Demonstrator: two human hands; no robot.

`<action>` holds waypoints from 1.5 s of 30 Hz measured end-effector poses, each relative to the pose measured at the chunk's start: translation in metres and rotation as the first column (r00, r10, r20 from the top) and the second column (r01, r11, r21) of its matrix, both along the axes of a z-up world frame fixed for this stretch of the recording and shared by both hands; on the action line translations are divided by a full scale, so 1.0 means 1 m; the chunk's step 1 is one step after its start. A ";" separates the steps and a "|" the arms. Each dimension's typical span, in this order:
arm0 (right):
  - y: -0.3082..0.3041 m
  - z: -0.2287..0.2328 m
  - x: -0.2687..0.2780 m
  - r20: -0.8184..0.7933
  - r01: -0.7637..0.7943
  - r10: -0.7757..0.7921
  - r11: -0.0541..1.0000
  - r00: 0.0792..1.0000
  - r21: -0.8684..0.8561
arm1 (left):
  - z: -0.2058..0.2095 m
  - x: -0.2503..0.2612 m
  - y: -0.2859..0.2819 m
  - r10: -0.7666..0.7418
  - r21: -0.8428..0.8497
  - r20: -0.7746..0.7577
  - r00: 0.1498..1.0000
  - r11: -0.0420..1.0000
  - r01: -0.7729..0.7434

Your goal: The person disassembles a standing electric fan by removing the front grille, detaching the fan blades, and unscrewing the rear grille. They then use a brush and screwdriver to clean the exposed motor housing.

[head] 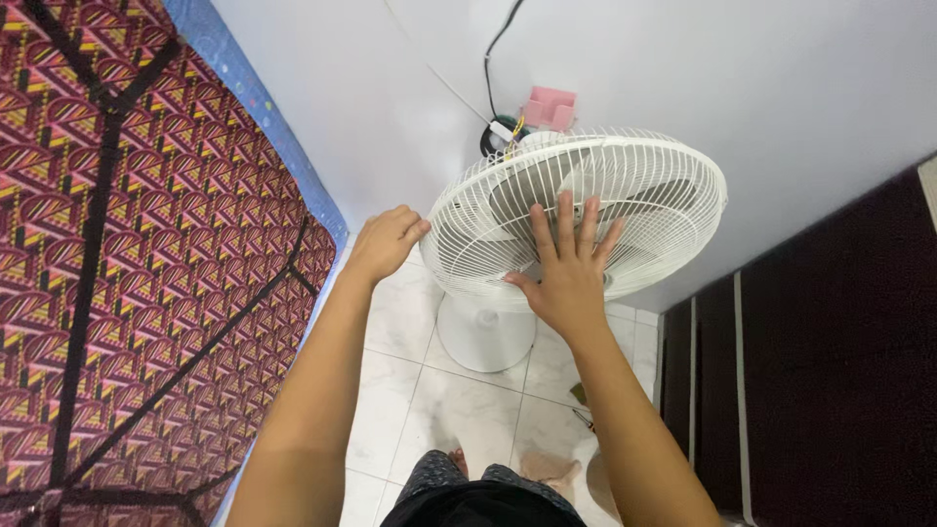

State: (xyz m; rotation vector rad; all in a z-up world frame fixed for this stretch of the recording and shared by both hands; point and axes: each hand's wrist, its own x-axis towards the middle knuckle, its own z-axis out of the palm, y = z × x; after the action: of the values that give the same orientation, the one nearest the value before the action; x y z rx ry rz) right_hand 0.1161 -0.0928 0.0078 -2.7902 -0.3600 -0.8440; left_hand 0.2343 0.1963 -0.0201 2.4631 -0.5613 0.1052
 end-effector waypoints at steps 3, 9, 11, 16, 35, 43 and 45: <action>0.002 -0.002 0.002 -0.019 0.018 -0.018 1.000 1.000 0.002 | -0.002 0.004 0.005 -0.038 -0.037 -0.037 0.999 0.999 0.036; 0.005 -0.003 0.003 0.038 0.005 -0.005 1.000 0.999 0.005 | -0.008 0.008 0.007 -0.011 -0.184 -0.252 0.968 0.982 -0.036; 0.007 -0.003 0.004 0.032 0.013 -0.013 1.000 0.999 0.006 | -0.011 0.010 0.007 -0.009 -0.253 -0.314 0.949 0.965 -0.075; 0.010 -0.005 0.006 0.042 0.019 -0.020 1.000 0.999 0.019 | -0.021 0.019 0.009 -0.074 -0.370 -0.389 0.918 0.925 -0.082; 0.018 -0.006 0.008 0.000 0.040 -0.040 0.997 0.999 0.060 | -0.065 0.032 0.009 -0.120 -0.615 -0.537 0.835 0.733 -0.290; 0.023 -0.003 0.004 0.054 -0.028 0.022 0.992 0.998 0.122 | 0.026 -0.023 -0.031 0.193 -0.270 0.252 0.948 0.955 -0.123; 0.021 -0.002 0.000 0.095 -0.042 0.031 0.992 0.995 0.119 | 0.053 -0.042 -0.066 0.113 -0.233 0.350 0.930 0.972 -0.030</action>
State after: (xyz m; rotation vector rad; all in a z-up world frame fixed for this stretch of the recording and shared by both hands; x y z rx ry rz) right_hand 0.1157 -0.0722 0.0054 -2.6321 -0.3609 -0.9561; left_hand 0.1928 0.1306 0.0325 2.2519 -0.5763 0.6291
